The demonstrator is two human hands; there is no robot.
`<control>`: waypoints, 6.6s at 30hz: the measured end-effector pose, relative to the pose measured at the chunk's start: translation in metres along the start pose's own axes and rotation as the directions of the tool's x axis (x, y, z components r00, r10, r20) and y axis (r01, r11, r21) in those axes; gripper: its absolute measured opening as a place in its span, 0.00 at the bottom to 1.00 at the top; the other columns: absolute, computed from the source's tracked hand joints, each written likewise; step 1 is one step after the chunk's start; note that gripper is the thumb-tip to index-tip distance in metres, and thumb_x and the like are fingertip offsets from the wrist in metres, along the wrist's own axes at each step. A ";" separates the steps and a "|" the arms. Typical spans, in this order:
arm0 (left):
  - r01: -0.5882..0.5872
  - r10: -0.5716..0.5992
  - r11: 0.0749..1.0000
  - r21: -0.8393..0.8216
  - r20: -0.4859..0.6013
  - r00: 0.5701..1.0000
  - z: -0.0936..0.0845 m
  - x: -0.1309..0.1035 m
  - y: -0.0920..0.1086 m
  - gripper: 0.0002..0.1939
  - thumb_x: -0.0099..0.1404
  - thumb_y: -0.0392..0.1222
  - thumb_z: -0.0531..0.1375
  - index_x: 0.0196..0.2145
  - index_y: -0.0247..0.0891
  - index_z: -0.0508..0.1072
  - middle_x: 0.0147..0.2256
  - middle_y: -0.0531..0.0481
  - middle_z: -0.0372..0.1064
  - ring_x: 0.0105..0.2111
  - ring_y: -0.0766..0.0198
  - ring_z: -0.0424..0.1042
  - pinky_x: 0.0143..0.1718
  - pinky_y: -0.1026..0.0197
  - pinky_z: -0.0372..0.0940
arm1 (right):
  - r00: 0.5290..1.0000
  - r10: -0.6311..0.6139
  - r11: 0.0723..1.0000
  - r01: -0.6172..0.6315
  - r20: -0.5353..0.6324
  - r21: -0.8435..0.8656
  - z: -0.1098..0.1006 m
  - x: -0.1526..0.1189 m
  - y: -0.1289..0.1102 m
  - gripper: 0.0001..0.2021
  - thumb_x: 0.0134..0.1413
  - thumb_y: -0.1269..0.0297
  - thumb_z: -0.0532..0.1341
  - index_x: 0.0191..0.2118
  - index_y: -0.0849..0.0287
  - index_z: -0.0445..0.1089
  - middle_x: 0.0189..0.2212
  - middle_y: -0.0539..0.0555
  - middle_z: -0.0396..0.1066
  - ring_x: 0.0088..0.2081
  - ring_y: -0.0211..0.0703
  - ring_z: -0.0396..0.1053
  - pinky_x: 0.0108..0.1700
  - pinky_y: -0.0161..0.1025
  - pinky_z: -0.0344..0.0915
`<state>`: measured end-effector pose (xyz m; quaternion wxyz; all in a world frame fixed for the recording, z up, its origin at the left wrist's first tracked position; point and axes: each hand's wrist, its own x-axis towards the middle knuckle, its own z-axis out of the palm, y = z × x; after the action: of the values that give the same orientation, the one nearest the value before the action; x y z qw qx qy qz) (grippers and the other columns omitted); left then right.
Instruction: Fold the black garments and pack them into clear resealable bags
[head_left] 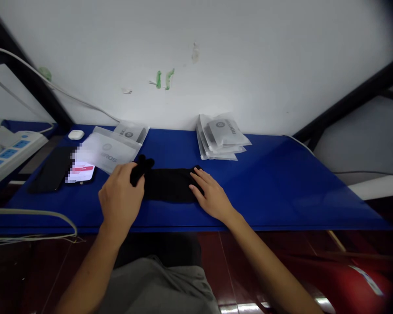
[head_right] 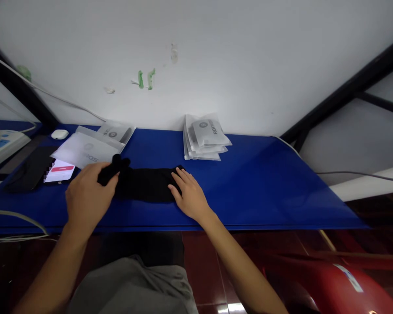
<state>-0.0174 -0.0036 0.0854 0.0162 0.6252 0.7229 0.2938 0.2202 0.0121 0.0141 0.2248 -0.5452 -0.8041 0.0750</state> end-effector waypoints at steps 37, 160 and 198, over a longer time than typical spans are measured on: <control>0.027 -0.068 0.989 0.144 0.286 0.956 0.035 -0.009 -0.024 0.28 0.61 0.61 0.52 0.43 0.31 0.70 0.39 0.36 0.70 0.45 0.43 0.68 0.43 0.47 0.65 | 1.000 0.010 0.998 -0.010 0.002 0.060 0.002 -0.001 0.002 0.24 0.65 0.53 0.48 0.61 0.59 0.62 0.63 0.61 0.57 0.65 0.54 0.52 0.64 0.58 0.52; -0.236 0.310 0.900 -0.366 0.158 0.937 0.063 -0.007 -0.045 0.18 0.68 0.43 0.51 0.52 0.38 0.68 0.53 0.43 0.68 0.55 0.56 0.65 0.58 0.47 0.60 | 0.971 -0.128 0.991 0.130 0.201 0.002 -0.010 0.018 -0.025 0.30 0.64 0.48 0.49 0.66 0.55 0.51 0.68 0.58 0.42 0.69 0.53 0.35 0.65 0.62 0.41; -0.430 0.425 0.866 0.256 0.077 0.902 0.041 0.020 -0.020 0.16 0.64 0.28 0.49 0.41 0.35 0.74 0.40 0.43 0.72 0.42 0.52 0.68 0.38 0.53 0.63 | 0.986 -0.124 0.992 0.127 0.110 -0.022 0.002 0.010 -0.020 0.28 0.63 0.50 0.50 0.65 0.57 0.54 0.66 0.58 0.50 0.68 0.52 0.42 0.65 0.61 0.46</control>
<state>-0.0233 0.0303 0.0499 -0.1268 0.7686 0.5993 0.1846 0.1993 0.0139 0.0228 0.1771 -0.4917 -0.8489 0.0786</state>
